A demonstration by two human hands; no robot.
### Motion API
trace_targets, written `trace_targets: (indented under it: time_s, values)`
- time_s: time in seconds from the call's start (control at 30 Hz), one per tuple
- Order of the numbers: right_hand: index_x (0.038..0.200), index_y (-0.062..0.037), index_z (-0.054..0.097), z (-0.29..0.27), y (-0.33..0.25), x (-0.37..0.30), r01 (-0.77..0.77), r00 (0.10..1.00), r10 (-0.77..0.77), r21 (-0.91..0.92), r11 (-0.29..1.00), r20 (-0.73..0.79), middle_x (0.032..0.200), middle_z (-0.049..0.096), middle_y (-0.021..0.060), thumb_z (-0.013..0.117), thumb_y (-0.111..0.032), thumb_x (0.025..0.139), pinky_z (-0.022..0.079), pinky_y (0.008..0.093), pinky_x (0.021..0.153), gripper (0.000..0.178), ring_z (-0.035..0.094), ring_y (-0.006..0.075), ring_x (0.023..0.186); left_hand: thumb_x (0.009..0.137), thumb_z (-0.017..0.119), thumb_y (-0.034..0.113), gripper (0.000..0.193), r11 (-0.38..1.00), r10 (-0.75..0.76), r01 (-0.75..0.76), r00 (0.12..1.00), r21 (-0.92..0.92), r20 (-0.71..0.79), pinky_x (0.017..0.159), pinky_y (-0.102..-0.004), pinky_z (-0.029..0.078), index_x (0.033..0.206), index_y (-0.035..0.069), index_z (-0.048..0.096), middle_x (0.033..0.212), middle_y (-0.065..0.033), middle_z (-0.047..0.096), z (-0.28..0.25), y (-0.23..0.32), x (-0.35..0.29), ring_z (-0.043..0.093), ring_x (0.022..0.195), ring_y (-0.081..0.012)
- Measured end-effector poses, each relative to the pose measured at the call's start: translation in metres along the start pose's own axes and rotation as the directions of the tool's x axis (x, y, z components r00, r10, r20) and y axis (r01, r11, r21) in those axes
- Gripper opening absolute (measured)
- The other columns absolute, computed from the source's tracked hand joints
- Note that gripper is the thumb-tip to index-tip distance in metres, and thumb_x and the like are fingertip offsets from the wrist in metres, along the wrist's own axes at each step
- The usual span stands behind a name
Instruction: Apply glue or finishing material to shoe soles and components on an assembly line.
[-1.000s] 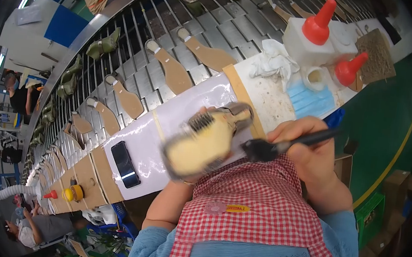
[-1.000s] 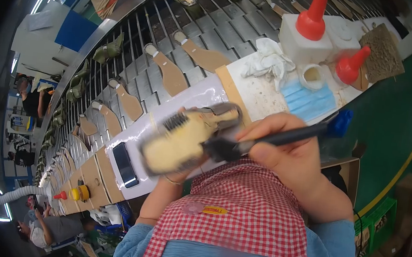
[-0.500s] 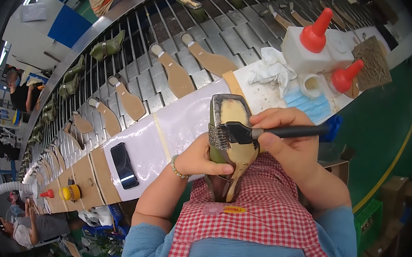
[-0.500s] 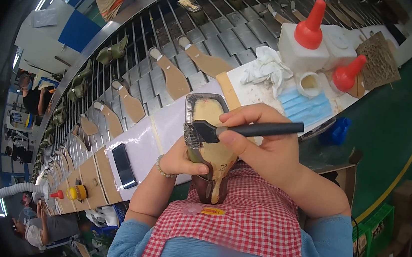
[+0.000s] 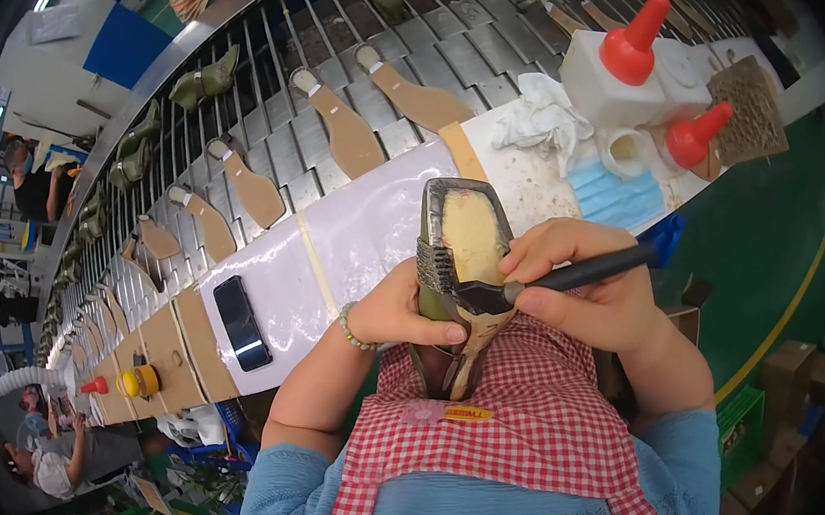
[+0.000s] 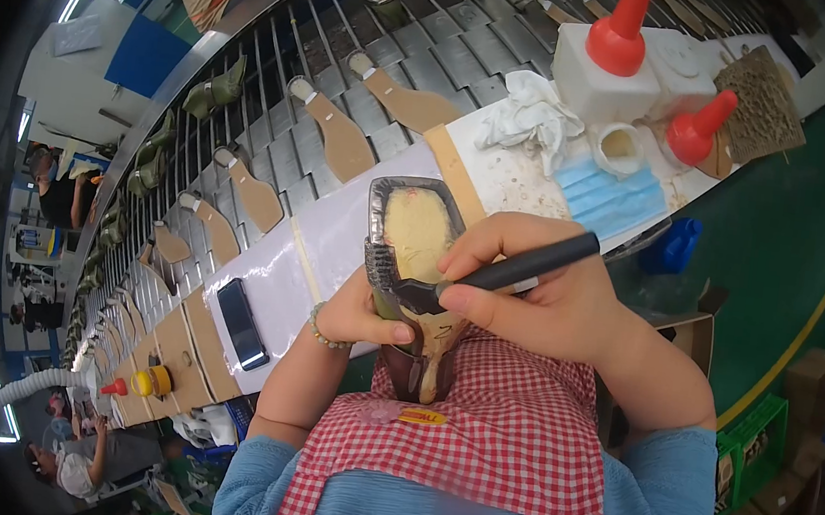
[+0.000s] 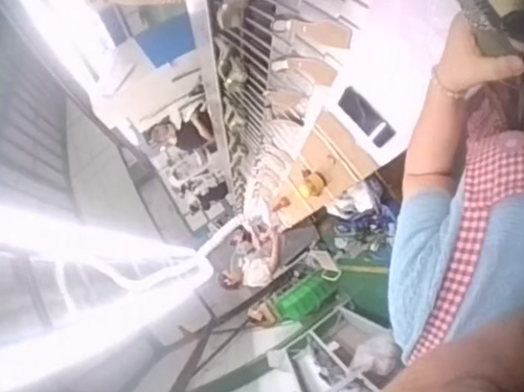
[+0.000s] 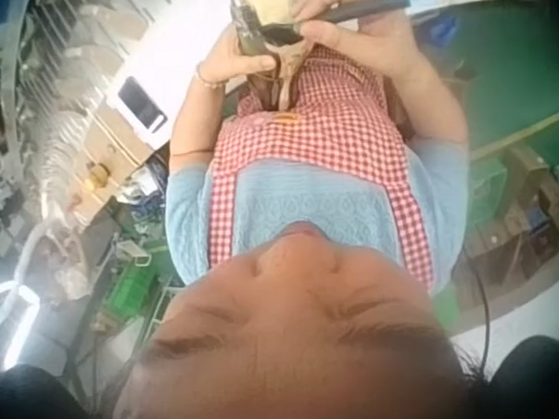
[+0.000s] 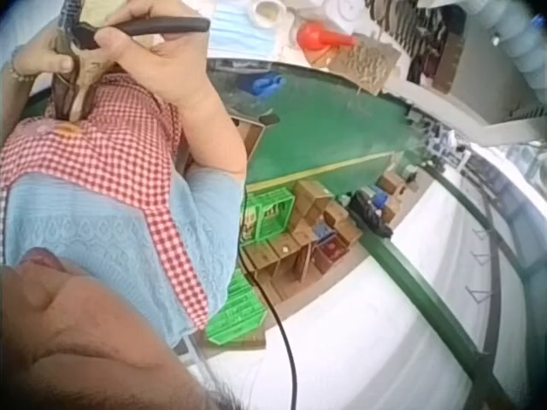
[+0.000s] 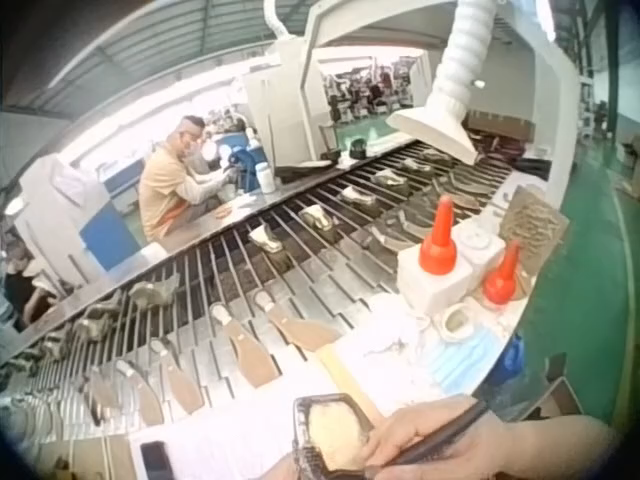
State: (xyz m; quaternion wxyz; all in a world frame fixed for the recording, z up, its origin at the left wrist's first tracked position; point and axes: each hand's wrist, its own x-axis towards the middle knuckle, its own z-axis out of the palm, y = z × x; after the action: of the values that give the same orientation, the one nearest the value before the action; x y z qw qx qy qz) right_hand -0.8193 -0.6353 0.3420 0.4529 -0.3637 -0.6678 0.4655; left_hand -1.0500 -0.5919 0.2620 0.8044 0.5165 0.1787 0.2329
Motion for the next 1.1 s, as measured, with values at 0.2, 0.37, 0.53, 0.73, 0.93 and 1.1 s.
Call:
trace_targets:
  time_s: [0.2, 0.37, 0.53, 0.73, 0.93, 1.1]
  values:
    - [0.089, 0.0000, 0.062, 0.006, 0.006, 0.007, -0.022, 0.987, 0.039, 0.110, 0.994, -0.158, 0.095, 0.063, 0.0152, 0.071, -0.003, 0.076, 0.047, 0.0321, 0.085, 0.016, 0.061, 0.0209, 0.092, 0.068, 0.080, 0.020, 0.065, 1.000, -0.011, 0.010, 1.000, 0.027, 0.013, 0.094, -0.0321, 0.044, 0.123, -0.002, 0.052, 0.117, -0.0095, 0.059, -0.001, 0.001, -0.002, 0.054, 0.107, -0.0175]
    - [0.087, -0.0008, 0.063, -0.002, -0.001, 0.005, 0.206, 0.978, -0.210, -0.186, 0.961, 0.000, 0.089, 0.065, 0.0127, 0.073, -0.003, 0.074, 0.049, 0.0281, 0.071, 0.017, 0.064, 0.0203, 0.082, 0.068, 0.080, 0.020, 0.066, 0.999, -0.027, 0.027, 0.999, 0.027, 0.022, 0.093, -0.0319, 0.044, 0.123, -0.001, 0.052, 0.117, -0.0092, 0.059, 0.000, 0.000, 0.001, 0.054, 0.108, -0.0172]
    - [0.088, -0.0010, 0.063, -0.023, -0.008, -0.003, 0.020, 1.000, -0.020, -0.014, 1.000, -0.013, 0.091, 0.065, 0.0112, 0.073, -0.004, 0.074, 0.048, 0.0277, 0.076, 0.017, 0.063, 0.0175, 0.087, 0.067, 0.080, 0.020, 0.066, 1.000, -0.016, 0.016, 1.000, -0.017, -0.006, 0.094, -0.0319, 0.043, 0.123, -0.001, 0.052, 0.118, -0.0089, 0.059, -0.001, -0.004, 0.003, 0.054, 0.108, -0.0170]
    - [0.088, -0.0009, 0.061, -0.101, 0.006, -0.023, -0.355, 0.803, 0.067, -0.384, 0.852, -0.593, 0.085, 0.060, 0.0014, 0.072, -0.007, 0.077, 0.043, 0.0244, 0.076, 0.017, 0.055, 0.0096, 0.083, 0.069, 0.082, 0.031, 0.071, 0.997, 0.040, -0.048, 0.989, -0.055, -0.140, 0.092, -0.0314, 0.044, 0.123, -0.003, 0.051, 0.115, -0.0084, 0.060, -0.020, -0.040, -0.020, 0.055, 0.106, -0.0167]
    - [0.089, -0.0024, 0.062, -0.143, 0.062, -0.027, -0.487, 0.783, -0.011, -0.623, 0.612, -0.622, 0.082, 0.065, 0.0101, 0.075, -0.011, 0.071, 0.047, 0.0329, 0.072, 0.024, 0.062, 0.0229, 0.077, 0.072, 0.079, 0.040, 0.073, 0.983, 0.091, -0.135, 0.950, -0.128, -0.300, 0.090, -0.0314, 0.046, 0.122, -0.003, 0.049, 0.115, -0.0088, 0.060, -0.018, -0.058, -0.028, 0.058, 0.105, -0.0186]
    - [0.089, -0.0019, 0.062, -0.145, 0.081, -0.017, -0.556, 0.775, 0.115, -0.583, 0.593, -0.622, 0.081, 0.065, 0.0099, 0.074, -0.010, 0.071, 0.047, 0.0327, 0.071, 0.023, 0.062, 0.0224, 0.077, 0.072, 0.079, 0.039, 0.076, 0.977, 0.121, -0.176, 0.919, -0.117, -0.375, 0.090, -0.0322, 0.046, 0.126, -0.003, 0.046, 0.117, -0.0093, 0.059, -0.016, -0.053, -0.031, 0.058, 0.106, -0.0192]
